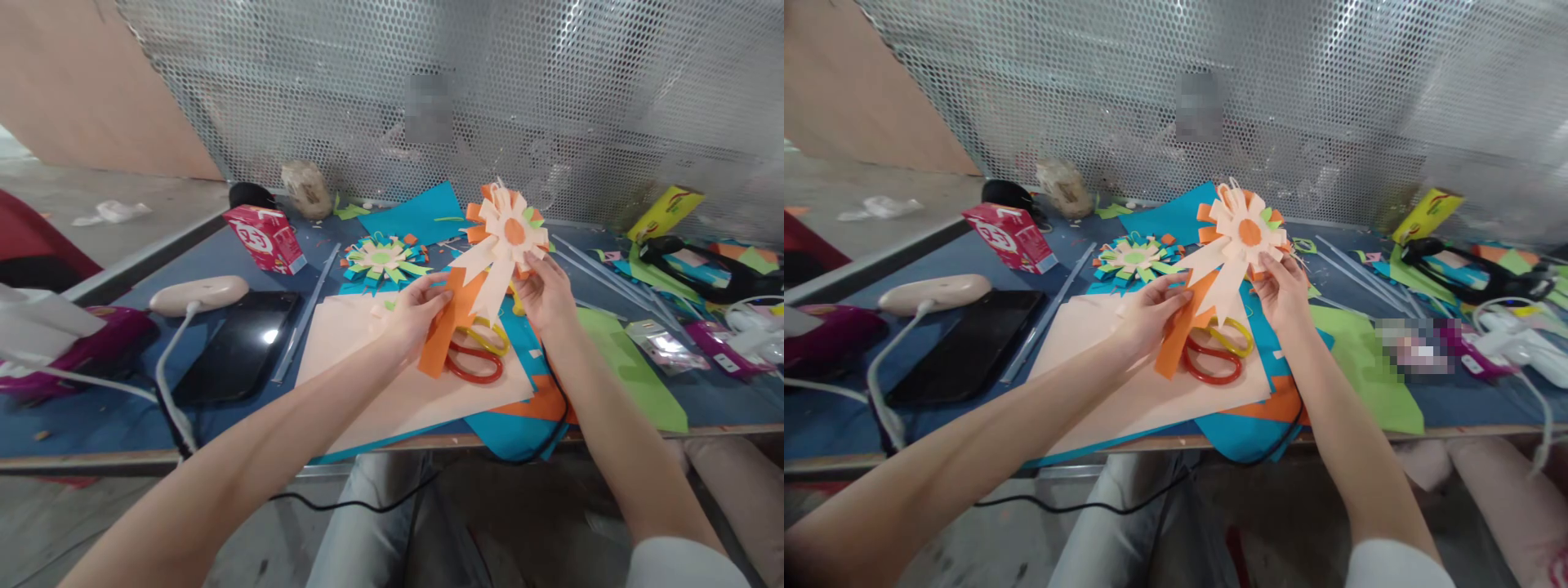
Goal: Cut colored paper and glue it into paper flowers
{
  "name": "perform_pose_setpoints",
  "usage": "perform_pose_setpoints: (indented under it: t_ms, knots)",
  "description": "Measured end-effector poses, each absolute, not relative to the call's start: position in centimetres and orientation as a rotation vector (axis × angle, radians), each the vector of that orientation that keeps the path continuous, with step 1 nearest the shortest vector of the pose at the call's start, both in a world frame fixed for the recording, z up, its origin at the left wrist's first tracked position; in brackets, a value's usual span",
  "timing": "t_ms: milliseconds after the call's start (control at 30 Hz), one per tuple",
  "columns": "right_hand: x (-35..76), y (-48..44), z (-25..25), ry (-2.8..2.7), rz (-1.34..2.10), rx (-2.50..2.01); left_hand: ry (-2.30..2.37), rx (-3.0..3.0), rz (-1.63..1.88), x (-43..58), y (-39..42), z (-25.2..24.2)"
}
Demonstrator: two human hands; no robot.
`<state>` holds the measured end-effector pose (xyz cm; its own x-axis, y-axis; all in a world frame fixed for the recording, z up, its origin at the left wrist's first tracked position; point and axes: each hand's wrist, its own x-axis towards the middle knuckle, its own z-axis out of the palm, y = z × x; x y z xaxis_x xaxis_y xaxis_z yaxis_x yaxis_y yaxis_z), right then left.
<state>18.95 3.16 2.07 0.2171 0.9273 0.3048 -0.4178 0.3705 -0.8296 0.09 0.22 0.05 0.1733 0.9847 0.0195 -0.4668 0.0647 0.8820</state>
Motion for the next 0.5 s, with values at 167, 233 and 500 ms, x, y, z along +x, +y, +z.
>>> perform_pose_setpoints:
  t_ms: [167,233,500]
  knots:
    - [18.8,3.0,2.4,-0.833,1.063,-0.699,0.746,0.996,1.231,-0.2,0.1,0.5]
    - [18.4,2.7,2.6,-0.797,1.090,-0.720,0.774,0.989,1.233,-0.1,0.1,0.4]
    - [16.3,0.9,2.8,-1.104,1.033,-0.878,0.722,0.933,1.223,0.4,-0.2,0.0]
